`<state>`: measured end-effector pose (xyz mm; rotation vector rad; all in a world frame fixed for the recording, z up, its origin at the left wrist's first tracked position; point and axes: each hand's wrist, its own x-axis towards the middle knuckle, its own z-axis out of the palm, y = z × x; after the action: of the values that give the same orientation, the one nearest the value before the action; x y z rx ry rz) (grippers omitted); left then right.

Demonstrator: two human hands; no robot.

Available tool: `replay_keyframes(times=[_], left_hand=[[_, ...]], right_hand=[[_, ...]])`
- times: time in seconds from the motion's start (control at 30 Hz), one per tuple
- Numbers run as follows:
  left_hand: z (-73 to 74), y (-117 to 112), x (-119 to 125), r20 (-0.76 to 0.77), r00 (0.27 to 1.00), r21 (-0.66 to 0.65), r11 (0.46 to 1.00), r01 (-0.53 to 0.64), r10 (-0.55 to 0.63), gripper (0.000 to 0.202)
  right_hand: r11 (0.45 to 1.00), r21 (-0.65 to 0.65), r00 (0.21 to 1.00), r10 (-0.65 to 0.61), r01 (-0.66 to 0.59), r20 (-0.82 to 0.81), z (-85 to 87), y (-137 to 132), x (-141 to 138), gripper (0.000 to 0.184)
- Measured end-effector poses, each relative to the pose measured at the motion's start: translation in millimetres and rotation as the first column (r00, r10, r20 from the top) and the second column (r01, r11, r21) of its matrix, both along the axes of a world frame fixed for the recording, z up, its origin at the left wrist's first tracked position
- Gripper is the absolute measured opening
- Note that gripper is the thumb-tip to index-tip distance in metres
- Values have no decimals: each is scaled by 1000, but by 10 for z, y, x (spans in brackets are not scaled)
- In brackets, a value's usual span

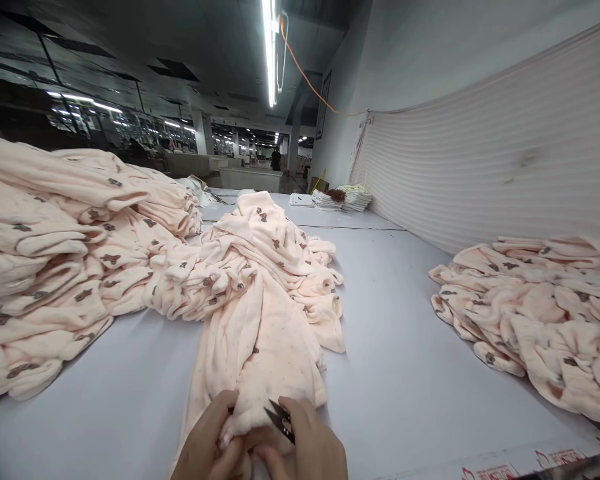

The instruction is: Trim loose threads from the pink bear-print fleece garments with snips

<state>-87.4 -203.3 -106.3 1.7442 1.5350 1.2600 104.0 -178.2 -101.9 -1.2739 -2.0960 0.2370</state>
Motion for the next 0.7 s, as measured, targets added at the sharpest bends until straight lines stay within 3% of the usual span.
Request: replay_keyframes(times=[0.1, 0.17, 0.27, 0.37, 0.47, 0.57, 0.7], left_hand=[[95, 46, -3, 161, 986, -149, 987, 57, -33, 13], [169, 116, -15, 334, 936, -286, 935, 212, -110, 18], [310, 209, -48, 703, 703, -354, 803, 480, -110, 28], [451, 228, -79, 839, 540, -282, 799, 532, -63, 32], [516, 215, -89, 857, 515, -298, 791, 535, -26, 33], [497, 222, -70, 836, 549, -325, 801, 503, -6, 32], [423, 237, 0, 804, 595, -310, 852, 421, -2, 31]], right_hand=[[994, 25, 994, -105, 106, -38, -31, 128, -48, 21], [984, 7, 982, -175, 176, -70, 22, 237, -77, 18], [982, -124, 981, -156, 142, -114, 152, 320, -113, 8], [986, -154, 980, 35, -66, -197, 245, 283, -139, 17], [979, -82, 975, 174, -186, -138, 260, 231, -166, 27], [985, -54, 982, 159, -165, -103, 242, 234, -197, 20], [983, -2, 983, 181, -181, -25, 283, 262, -196, 25]])
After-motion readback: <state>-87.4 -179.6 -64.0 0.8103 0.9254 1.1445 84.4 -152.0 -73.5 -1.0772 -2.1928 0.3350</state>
